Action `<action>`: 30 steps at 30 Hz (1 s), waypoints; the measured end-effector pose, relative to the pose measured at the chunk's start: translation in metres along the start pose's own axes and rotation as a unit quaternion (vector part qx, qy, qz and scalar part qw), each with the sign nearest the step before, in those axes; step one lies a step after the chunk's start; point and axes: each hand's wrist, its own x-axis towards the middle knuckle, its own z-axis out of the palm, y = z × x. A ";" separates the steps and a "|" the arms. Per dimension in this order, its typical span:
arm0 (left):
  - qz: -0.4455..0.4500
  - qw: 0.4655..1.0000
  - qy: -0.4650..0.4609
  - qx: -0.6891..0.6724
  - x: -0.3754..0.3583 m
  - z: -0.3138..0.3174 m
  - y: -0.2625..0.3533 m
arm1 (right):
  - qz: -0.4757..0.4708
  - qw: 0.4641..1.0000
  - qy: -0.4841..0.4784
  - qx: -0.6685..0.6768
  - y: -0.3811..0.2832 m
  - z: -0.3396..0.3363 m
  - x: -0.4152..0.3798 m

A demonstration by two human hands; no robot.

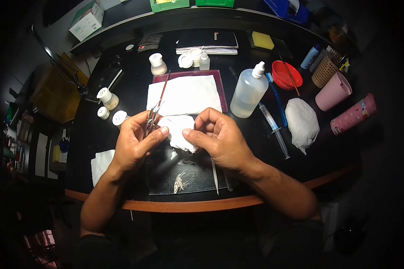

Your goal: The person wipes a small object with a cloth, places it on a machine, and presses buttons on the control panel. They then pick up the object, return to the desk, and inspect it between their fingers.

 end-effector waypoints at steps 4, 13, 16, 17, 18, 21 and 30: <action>0.024 0.999 0.004 0.025 0.002 0.000 -0.014 | 0.000 1.000 0.001 -0.002 0.000 -0.001 -0.001; -0.012 1.000 0.020 0.010 0.000 -0.002 -0.006 | 0.028 0.998 -0.031 0.040 0.001 0.001 0.000; -0.019 0.999 0.019 -0.022 0.001 -0.002 -0.006 | 0.036 0.998 -0.024 0.035 -0.002 0.004 0.000; -0.025 0.999 0.017 -0.030 0.000 -0.002 -0.004 | 0.041 0.998 -0.023 0.039 -0.003 0.004 -0.001; -0.032 0.999 0.016 -0.037 0.000 -0.002 -0.003 | 0.046 0.998 -0.023 0.042 -0.004 0.005 -0.001; -0.054 0.995 0.002 -0.084 0.000 -0.004 -0.003 | 0.031 0.999 -0.025 0.026 -0.007 0.007 -0.002; -0.088 0.994 -0.044 -0.044 0.001 -0.006 -0.002 | -0.135 0.981 -0.006 -0.142 0.009 0.001 -0.002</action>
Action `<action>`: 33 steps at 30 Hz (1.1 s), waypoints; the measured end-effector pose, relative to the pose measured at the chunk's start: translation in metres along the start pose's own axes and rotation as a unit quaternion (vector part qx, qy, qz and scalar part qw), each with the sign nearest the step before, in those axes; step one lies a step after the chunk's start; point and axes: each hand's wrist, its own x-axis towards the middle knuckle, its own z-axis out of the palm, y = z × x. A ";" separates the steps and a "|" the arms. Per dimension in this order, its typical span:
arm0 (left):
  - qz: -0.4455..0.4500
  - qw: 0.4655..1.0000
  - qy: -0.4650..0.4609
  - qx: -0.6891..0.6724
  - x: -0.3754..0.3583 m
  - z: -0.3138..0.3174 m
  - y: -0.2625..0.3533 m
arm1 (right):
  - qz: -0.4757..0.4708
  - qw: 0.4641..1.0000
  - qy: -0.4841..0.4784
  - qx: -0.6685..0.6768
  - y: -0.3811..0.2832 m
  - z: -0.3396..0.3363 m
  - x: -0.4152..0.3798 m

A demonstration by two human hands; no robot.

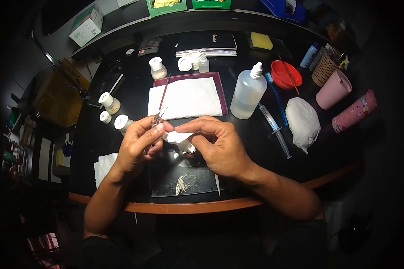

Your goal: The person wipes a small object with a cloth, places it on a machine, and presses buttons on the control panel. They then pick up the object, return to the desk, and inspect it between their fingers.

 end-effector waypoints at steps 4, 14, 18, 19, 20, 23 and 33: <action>0.079 0.995 0.009 0.067 0.000 0.009 -0.001 | -0.082 0.993 0.022 -0.081 0.001 0.003 -0.001; 0.120 0.984 0.012 0.130 0.002 0.003 -0.015 | 0.022 0.999 0.016 -0.018 -0.011 0.005 -0.004; 0.119 0.988 0.017 0.099 0.003 0.005 -0.016 | 0.010 0.999 0.021 -0.036 -0.006 0.002 -0.004; 0.119 0.989 0.018 0.089 0.002 0.008 -0.013 | -0.022 0.999 0.027 -0.040 -0.002 0.002 -0.003; 0.118 0.990 0.020 0.079 0.002 0.010 -0.012 | -0.053 0.997 0.032 -0.044 0.002 0.002 -0.001; 0.111 0.987 0.024 0.112 0.001 0.010 -0.011 | -0.068 0.995 0.040 -0.057 0.001 0.005 -0.002; 0.117 0.976 0.044 0.175 -0.001 0.010 -0.012 | -0.020 0.998 0.018 -0.055 -0.008 0.011 -0.003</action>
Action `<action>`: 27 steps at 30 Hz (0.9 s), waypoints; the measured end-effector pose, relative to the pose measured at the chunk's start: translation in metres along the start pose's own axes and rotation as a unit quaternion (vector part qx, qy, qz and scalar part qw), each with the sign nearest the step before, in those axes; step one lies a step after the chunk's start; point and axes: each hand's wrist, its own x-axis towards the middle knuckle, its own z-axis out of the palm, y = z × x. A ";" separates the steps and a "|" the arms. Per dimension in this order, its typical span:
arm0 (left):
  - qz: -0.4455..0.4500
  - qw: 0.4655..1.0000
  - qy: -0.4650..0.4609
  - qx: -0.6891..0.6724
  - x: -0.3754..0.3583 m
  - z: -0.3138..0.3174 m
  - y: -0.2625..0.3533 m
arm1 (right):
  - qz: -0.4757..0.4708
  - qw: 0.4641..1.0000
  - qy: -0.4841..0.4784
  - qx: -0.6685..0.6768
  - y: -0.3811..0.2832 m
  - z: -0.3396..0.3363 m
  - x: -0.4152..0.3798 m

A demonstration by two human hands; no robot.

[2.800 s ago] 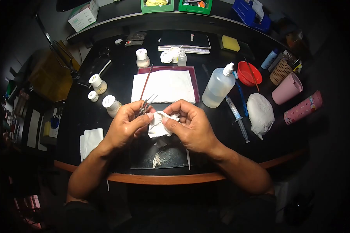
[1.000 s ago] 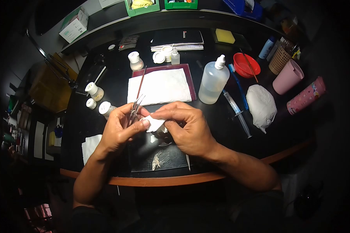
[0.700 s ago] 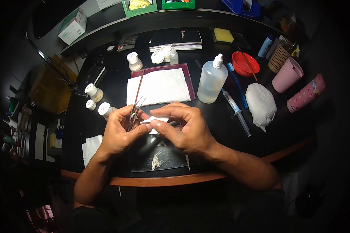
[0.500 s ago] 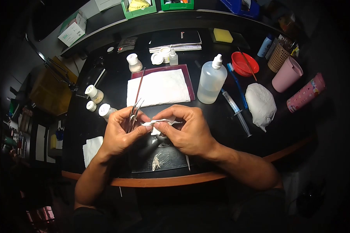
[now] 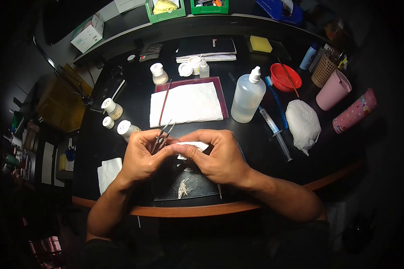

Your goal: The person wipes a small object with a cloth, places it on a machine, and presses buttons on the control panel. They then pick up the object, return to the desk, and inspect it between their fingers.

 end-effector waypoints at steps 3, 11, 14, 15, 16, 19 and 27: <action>-0.002 1.000 -0.002 0.004 0.001 0.000 -0.002 | 0.052 0.998 -0.008 0.045 -0.011 -0.002 0.000; -0.073 0.989 -0.013 -0.127 0.003 -0.009 0.010 | 0.070 0.994 -0.009 0.085 -0.003 -0.010 0.002; -0.089 0.987 -0.007 -0.137 0.003 -0.012 0.010 | 0.070 0.994 -0.008 0.088 -0.004 -0.010 0.003; -0.098 0.986 -0.014 -0.135 0.003 -0.014 0.010 | 0.068 0.994 -0.008 0.087 -0.004 -0.010 0.003; -0.095 0.986 -0.017 -0.134 0.003 -0.011 0.012 | 0.067 0.994 -0.008 0.089 -0.004 -0.010 0.003; -0.038 0.995 -0.047 -0.076 0.002 -0.006 0.002 | 0.065 0.994 -0.016 0.088 -0.001 -0.008 0.002; -0.002 0.999 -0.027 -0.029 0.001 -0.009 -0.003 | 0.030 0.996 -0.077 0.031 -0.004 -0.013 0.002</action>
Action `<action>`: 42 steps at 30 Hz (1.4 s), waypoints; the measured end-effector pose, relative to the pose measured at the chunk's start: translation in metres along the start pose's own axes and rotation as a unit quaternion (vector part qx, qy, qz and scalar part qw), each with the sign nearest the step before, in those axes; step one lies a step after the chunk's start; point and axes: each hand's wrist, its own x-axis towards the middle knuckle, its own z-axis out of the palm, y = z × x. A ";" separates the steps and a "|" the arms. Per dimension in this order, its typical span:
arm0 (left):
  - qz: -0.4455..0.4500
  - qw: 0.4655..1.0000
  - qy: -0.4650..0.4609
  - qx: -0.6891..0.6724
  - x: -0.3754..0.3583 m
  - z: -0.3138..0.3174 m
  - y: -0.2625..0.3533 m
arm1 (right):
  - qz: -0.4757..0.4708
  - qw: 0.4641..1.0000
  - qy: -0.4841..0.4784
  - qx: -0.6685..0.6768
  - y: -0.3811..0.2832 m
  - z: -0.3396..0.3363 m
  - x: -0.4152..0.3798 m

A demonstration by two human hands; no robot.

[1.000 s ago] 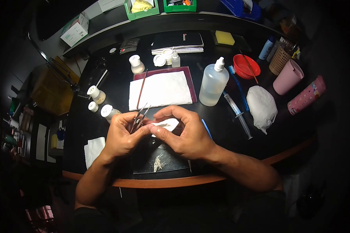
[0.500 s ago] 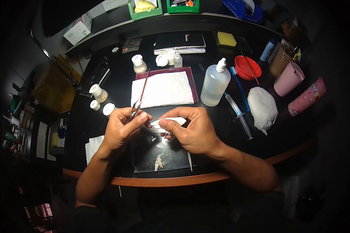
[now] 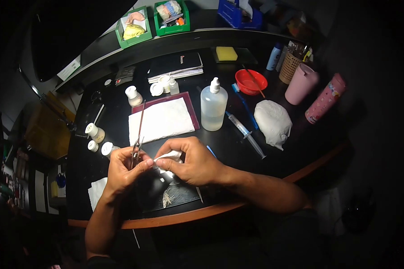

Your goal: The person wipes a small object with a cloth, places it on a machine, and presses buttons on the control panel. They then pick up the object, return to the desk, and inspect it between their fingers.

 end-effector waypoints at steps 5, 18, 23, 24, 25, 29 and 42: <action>-0.011 0.998 0.030 -0.061 -0.002 -0.004 0.011 | -0.090 0.975 -0.158 -0.129 -0.052 -0.036 -0.013; 0.033 0.996 0.057 -0.054 0.004 -0.009 0.003 | 0.081 0.774 0.150 -0.610 -0.076 -0.234 0.050; -0.007 0.997 0.050 -0.064 0.002 -0.011 0.012 | 0.152 0.707 0.096 -0.685 -0.031 -0.255 0.086; -0.006 0.997 0.049 -0.064 0.001 -0.011 0.013 | 0.158 0.702 0.096 -0.688 -0.027 -0.255 0.089; -0.005 0.997 0.047 -0.063 0.001 -0.010 0.013 | 0.164 0.698 0.097 -0.691 -0.023 -0.256 0.092; -0.011 0.997 0.043 -0.056 0.000 -0.011 0.014 | 0.169 0.694 0.096 -0.694 -0.006 -0.262 0.098; -0.007 0.997 0.046 -0.067 0.000 -0.010 0.014 | 0.175 0.719 0.089 -0.666 -0.020 -0.281 0.093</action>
